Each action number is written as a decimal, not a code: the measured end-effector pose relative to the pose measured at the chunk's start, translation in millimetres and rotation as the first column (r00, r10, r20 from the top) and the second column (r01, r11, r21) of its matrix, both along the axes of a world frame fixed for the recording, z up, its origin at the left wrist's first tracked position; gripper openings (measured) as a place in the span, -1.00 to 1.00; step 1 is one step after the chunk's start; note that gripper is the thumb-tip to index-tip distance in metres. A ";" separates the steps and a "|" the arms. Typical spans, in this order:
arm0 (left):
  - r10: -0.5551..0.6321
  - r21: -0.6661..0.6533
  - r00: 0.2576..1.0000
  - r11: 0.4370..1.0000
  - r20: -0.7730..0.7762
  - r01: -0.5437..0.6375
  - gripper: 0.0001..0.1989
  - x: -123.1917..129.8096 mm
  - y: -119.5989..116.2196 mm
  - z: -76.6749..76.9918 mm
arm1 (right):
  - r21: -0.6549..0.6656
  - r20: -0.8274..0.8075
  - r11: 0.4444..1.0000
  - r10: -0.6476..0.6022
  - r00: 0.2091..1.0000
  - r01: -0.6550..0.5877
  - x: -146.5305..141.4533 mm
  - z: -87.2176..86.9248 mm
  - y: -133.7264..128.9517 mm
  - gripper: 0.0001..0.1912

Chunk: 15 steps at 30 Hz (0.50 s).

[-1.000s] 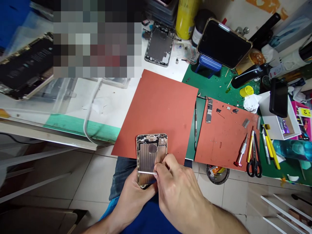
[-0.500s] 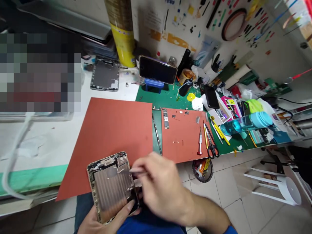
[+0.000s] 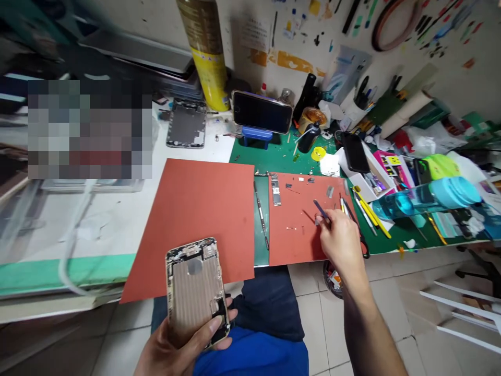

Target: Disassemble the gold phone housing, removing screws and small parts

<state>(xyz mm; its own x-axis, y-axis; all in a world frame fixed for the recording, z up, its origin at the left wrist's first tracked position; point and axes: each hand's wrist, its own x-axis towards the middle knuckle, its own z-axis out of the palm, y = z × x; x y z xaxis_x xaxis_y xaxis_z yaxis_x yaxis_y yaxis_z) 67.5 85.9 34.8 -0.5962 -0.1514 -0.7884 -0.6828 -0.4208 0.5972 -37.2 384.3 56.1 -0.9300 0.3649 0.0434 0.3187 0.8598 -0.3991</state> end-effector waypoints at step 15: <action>-0.138 0.041 0.966 0.988 -0.220 0.150 -0.55 -2.9 -11.1 -10.3 | -0.765 0.026 0.579 0.464 0.885 -0.281 71.1 7.6 -133.7 -0.85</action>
